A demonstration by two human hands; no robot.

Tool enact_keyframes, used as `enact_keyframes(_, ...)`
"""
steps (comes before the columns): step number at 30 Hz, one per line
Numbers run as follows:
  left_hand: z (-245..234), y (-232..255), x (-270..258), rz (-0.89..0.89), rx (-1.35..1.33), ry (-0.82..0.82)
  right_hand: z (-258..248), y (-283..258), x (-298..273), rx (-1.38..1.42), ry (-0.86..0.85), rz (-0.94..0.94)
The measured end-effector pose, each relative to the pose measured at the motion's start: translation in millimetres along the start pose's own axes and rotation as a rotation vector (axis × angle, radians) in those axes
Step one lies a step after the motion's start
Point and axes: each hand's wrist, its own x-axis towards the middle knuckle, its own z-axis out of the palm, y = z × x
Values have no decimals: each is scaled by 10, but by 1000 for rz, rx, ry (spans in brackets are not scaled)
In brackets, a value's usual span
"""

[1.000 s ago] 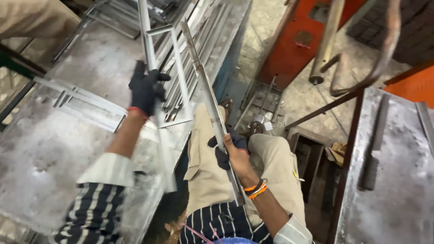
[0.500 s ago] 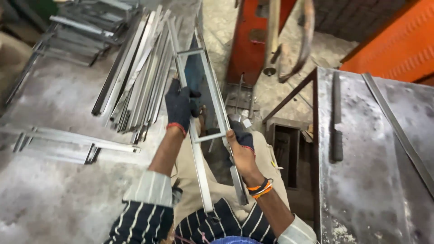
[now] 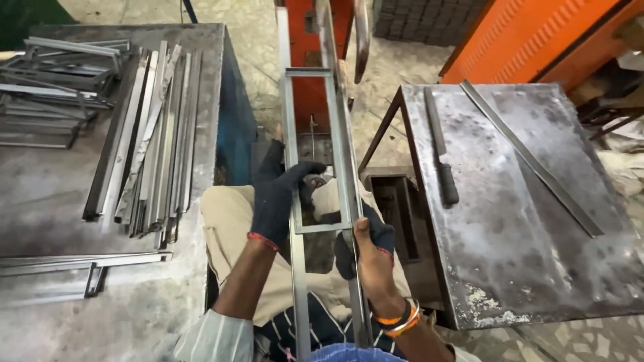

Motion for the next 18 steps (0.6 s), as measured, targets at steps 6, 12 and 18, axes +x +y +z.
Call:
enact_keyframes(6,153,-10,119,17,53,28,323,-459,82,66,93,144)
enact_keyframes(12,-52,-201,191,-13,-8,-14,406,-411,40,27,128,156)
enact_keyframes(18,134,129,-131,-81,63,22,79,43,-338,-29,315,313)
